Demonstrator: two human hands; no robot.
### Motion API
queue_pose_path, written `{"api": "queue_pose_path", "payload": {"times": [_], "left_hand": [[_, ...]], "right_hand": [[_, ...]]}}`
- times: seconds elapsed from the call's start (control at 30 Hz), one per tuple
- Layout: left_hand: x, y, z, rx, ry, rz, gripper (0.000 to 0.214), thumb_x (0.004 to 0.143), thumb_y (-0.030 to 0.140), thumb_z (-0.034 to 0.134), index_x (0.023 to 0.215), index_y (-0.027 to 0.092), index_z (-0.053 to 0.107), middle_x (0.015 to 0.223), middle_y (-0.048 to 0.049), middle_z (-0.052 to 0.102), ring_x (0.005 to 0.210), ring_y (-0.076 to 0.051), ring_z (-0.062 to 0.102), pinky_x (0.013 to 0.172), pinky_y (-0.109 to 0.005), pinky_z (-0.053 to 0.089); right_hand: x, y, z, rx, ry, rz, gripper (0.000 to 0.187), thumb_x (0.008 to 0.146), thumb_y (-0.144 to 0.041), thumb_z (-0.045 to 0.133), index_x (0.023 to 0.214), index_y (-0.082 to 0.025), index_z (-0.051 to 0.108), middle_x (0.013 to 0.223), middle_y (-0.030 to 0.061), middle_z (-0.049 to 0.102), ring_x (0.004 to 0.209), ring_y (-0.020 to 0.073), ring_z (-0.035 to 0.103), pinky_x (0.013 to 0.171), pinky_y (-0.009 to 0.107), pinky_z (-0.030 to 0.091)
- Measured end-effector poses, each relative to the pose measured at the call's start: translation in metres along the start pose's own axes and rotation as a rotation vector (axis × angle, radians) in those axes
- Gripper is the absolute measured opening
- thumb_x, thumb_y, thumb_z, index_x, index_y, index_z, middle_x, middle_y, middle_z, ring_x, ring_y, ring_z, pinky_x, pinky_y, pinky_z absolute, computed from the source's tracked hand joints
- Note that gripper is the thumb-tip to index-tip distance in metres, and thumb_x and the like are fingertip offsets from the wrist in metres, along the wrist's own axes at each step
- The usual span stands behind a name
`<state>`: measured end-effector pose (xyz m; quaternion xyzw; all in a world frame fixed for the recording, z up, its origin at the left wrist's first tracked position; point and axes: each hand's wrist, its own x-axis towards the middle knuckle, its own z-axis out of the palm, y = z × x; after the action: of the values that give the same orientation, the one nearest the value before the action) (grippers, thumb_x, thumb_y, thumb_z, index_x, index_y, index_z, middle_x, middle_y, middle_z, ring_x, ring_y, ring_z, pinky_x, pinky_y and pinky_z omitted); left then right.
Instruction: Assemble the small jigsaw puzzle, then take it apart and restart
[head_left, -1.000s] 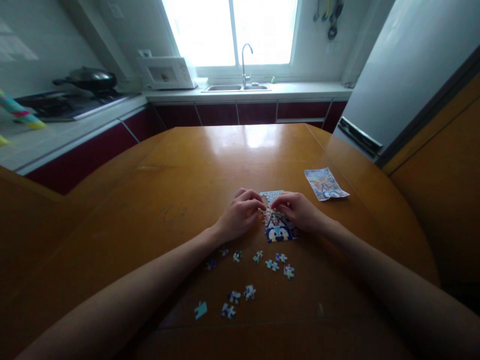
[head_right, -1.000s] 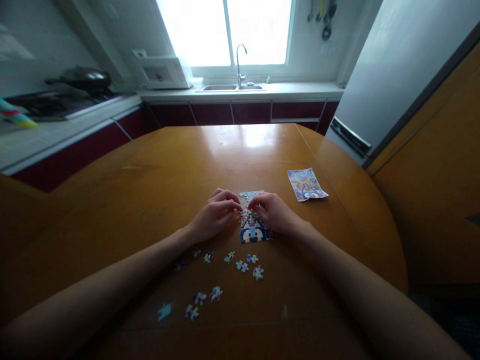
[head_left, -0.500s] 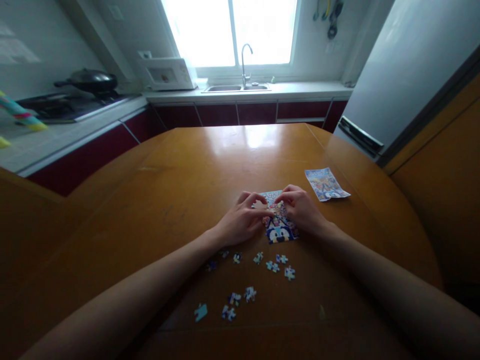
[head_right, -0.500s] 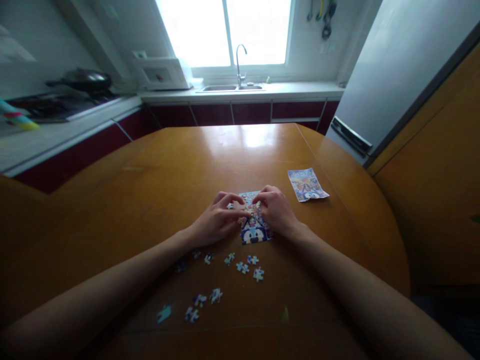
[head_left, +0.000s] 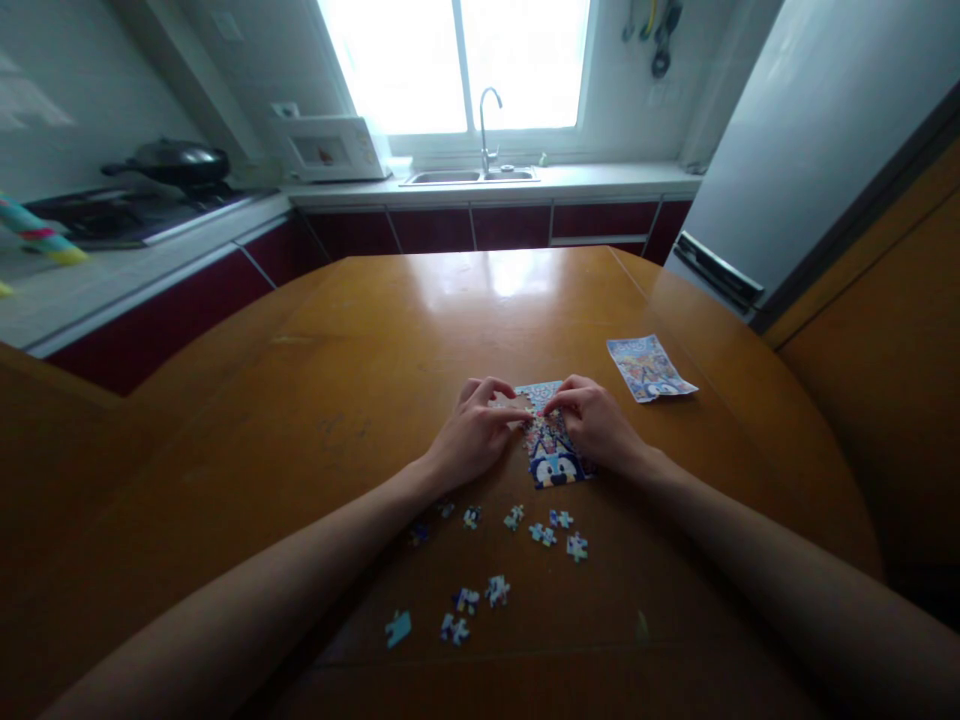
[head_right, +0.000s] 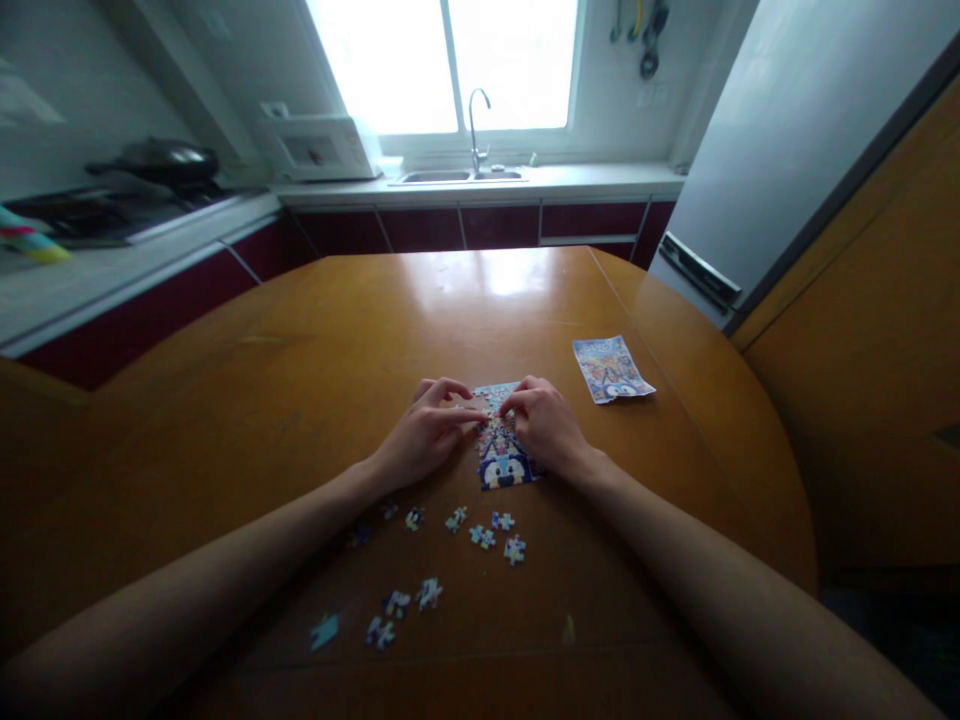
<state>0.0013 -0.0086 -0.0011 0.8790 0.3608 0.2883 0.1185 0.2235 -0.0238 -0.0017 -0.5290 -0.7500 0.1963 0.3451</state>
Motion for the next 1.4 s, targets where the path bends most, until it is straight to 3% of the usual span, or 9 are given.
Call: {"api": "queue_pose_path", "payload": {"times": [0.37,0.87,1.07,1.17,1.4], "left_hand": [[-0.0007,-0.0024,0.0009,0.008,-0.009,0.021,0.048,0.079,-0.005,0.055,0.1,0.032,0.076,0.119,-0.005,0.054,0.107,-0.024,0.044,0.098,-0.049,0.049],[-0.0002,0.0017,-0.0012,0.0,-0.051,0.005,0.041,0.08,-0.002,0.054,0.101,0.028,0.072,0.123,-0.0045,0.051,0.11,-0.024,0.044,0.101,-0.049,0.046],[0.0027,0.0023,-0.0005,-0.036,0.066,-0.066,0.035,0.079,-0.004,0.049,0.096,0.022,0.065,0.11,-0.0047,0.056,0.109,-0.023,0.047,0.101,-0.046,0.045],[0.0026,0.0019,-0.0004,-0.03,0.062,-0.067,0.03,0.08,-0.002,0.052,0.092,0.022,0.066,0.11,-0.0044,0.056,0.109,-0.023,0.047,0.1,-0.046,0.045],[0.0006,-0.0012,0.0008,-0.032,0.027,-0.043,0.035,0.079,-0.004,0.055,0.089,0.025,0.072,0.111,-0.0039,0.056,0.107,-0.023,0.047,0.099,-0.047,0.047]], "right_hand": [[-0.0015,-0.0036,0.0001,0.011,0.006,-0.01,0.032,0.082,-0.002,0.052,0.081,-0.021,0.079,0.088,0.0068,0.063,0.088,0.0203,0.058,0.083,0.033,0.047],[-0.0015,-0.0025,0.0013,0.017,0.013,-0.007,0.032,0.083,-0.004,0.053,0.081,-0.022,0.079,0.088,0.0067,0.064,0.087,0.0198,0.059,0.082,0.033,0.047],[-0.0008,-0.0026,0.0014,0.041,0.054,0.029,0.03,0.081,-0.004,0.052,0.081,-0.019,0.077,0.086,0.007,0.065,0.086,0.0203,0.06,0.079,0.033,0.048],[-0.0002,-0.0001,0.0011,0.015,0.106,0.041,0.03,0.08,-0.004,0.051,0.082,-0.02,0.077,0.086,0.0068,0.065,0.088,0.0211,0.059,0.082,0.034,0.047],[0.0001,0.0064,0.0032,-0.1,0.09,0.0,0.034,0.085,-0.007,0.05,0.103,-0.02,0.075,0.108,0.0104,0.065,0.107,0.0253,0.054,0.094,0.04,0.045]]}}
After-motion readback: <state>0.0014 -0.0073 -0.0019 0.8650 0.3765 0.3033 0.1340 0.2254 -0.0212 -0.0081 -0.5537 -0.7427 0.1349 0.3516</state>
